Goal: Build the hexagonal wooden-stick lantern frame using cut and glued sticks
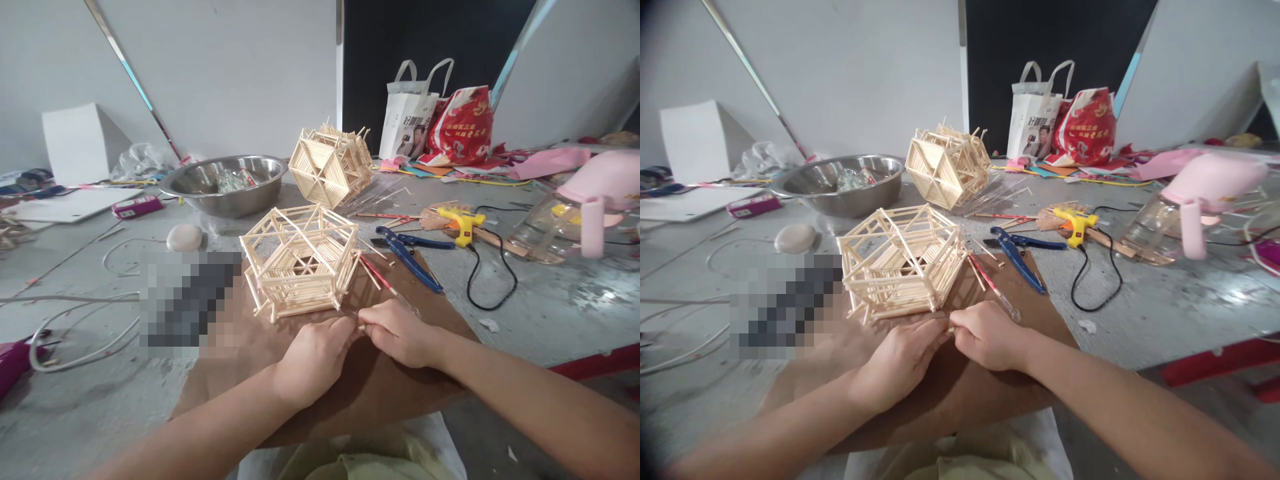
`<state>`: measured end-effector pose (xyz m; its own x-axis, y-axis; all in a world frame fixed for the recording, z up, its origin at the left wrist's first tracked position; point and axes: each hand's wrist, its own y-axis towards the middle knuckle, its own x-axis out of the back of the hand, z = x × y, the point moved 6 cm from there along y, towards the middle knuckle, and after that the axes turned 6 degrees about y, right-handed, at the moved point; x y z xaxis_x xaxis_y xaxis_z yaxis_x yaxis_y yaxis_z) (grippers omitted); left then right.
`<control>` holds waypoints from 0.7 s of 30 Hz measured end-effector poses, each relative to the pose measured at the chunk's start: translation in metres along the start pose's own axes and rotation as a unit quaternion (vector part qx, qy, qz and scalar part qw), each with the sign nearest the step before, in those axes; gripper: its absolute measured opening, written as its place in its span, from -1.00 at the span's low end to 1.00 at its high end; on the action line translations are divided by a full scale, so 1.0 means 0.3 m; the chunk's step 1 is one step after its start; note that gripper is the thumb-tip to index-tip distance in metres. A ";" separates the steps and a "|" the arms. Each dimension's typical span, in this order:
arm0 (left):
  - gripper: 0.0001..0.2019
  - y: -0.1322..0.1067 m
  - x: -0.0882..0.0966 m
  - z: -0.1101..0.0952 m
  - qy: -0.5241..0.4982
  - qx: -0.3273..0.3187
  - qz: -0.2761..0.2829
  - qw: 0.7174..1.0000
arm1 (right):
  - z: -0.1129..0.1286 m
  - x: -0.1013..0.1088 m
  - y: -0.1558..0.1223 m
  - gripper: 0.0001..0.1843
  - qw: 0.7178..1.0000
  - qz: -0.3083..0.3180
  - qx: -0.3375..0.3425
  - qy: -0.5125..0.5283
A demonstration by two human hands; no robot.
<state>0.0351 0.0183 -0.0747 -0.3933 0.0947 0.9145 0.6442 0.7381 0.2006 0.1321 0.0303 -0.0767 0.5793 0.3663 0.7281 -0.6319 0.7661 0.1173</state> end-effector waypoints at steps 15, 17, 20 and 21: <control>-0.65 0.011 -0.020 0.012 -0.330 0.105 0.126 0.930 | 0.007 0.000 -0.007 -0.79 0.997 -0.019 0.046 0.051; -0.66 0.009 -0.035 0.014 -0.383 0.129 0.151 0.902 | 0.008 -0.002 -0.009 -0.80 0.997 -0.015 0.053 0.058; -0.66 0.010 -0.041 0.017 -0.406 0.149 0.162 0.887 | 0.007 0.006 -0.007 -0.81 0.995 -0.026 0.051 0.084; -0.66 0.013 -0.034 0.019 -0.387 0.147 0.150 0.898 | 0.007 0.009 -0.006 -0.81 0.994 -0.028 0.049 0.097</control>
<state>0.0379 0.0240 -0.0853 -0.6422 0.6713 0.3701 0.6413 0.7350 -0.2204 0.1339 0.0288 -0.0736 0.6979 0.4264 0.5754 -0.6369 0.7370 0.2262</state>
